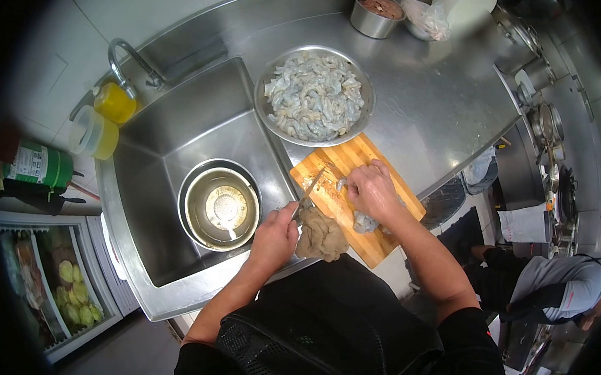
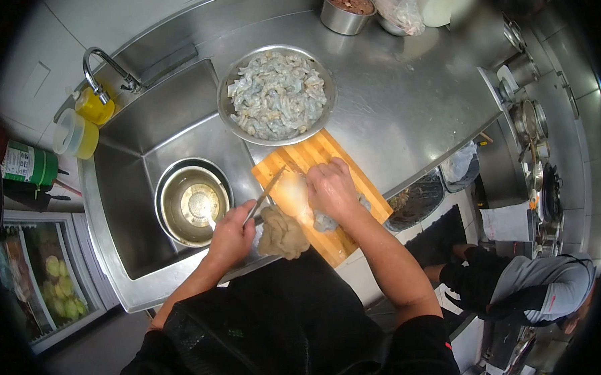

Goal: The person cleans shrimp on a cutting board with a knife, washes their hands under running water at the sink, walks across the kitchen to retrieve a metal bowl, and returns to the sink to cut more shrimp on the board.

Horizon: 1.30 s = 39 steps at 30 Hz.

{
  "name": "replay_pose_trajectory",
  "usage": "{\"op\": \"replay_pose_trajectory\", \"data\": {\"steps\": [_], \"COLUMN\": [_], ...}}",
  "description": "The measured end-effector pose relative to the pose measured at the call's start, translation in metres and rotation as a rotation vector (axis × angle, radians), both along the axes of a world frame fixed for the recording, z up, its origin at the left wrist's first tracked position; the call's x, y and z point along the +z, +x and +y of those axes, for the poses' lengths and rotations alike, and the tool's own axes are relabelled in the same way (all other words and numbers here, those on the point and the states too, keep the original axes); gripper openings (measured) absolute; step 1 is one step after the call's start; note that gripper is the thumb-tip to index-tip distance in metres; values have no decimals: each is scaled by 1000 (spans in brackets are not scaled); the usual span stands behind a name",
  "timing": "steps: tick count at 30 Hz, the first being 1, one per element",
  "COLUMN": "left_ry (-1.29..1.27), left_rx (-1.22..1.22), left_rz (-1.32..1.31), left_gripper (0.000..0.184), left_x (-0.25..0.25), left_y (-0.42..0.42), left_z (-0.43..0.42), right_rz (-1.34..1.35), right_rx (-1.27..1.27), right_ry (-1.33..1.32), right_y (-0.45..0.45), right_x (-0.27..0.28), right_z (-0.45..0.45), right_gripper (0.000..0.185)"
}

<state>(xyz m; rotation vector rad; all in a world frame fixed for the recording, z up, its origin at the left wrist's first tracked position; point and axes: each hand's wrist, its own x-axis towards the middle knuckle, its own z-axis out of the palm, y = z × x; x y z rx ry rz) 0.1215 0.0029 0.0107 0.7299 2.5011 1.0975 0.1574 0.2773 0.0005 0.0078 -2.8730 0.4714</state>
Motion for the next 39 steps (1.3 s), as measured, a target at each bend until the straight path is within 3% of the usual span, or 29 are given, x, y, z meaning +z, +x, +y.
{"op": "replay_pose_trajectory", "data": {"steps": [3, 8, 12, 15, 17, 19, 24, 27, 35, 39], "left_ry": [16, -23, -30, -16, 38, 56, 75, 55, 66, 73], "left_rx": [-96, -52, -38, -40, -37, -55, -176, -201, -155, -158], "left_rz": [-8, -20, -30, -24, 7, -2, -44, -47, -62, -57], "left_gripper": [43, 44, 45, 44, 42, 41, 38, 37, 37, 38], "left_x": [3, -11, -8, -12, -12, -6, 5, -6, -11, -10], "left_y": [4, 1, -5, -5, -4, -4, -9, -17, -22, -20], "left_z": [3, -1, -3, -4, -5, -2, 3, 8, 3, 2], "right_rz": [0, -21, -144, -214, 0, -28, -693, -846, -835, -912], "right_rx": [-4, -15, 49, -93, -131, -148, -43, -186, -307, -307], "right_ry": [3, -25, -52, -210, -344, -333, 71, 114, 108, 202], "right_y": [0, -1, -6, -38, -55, -55, -25, -17, -14, -22], "right_x": [1, 10, 48, 83, 111, 120, 81, 65, 45, 70], "right_z": [-1, 0, 8, 15, 14, 20, 47, 26, 27, 8], "right_gripper": [12, 11, 9, 7, 11, 14, 20, 23, 26, 28]}}
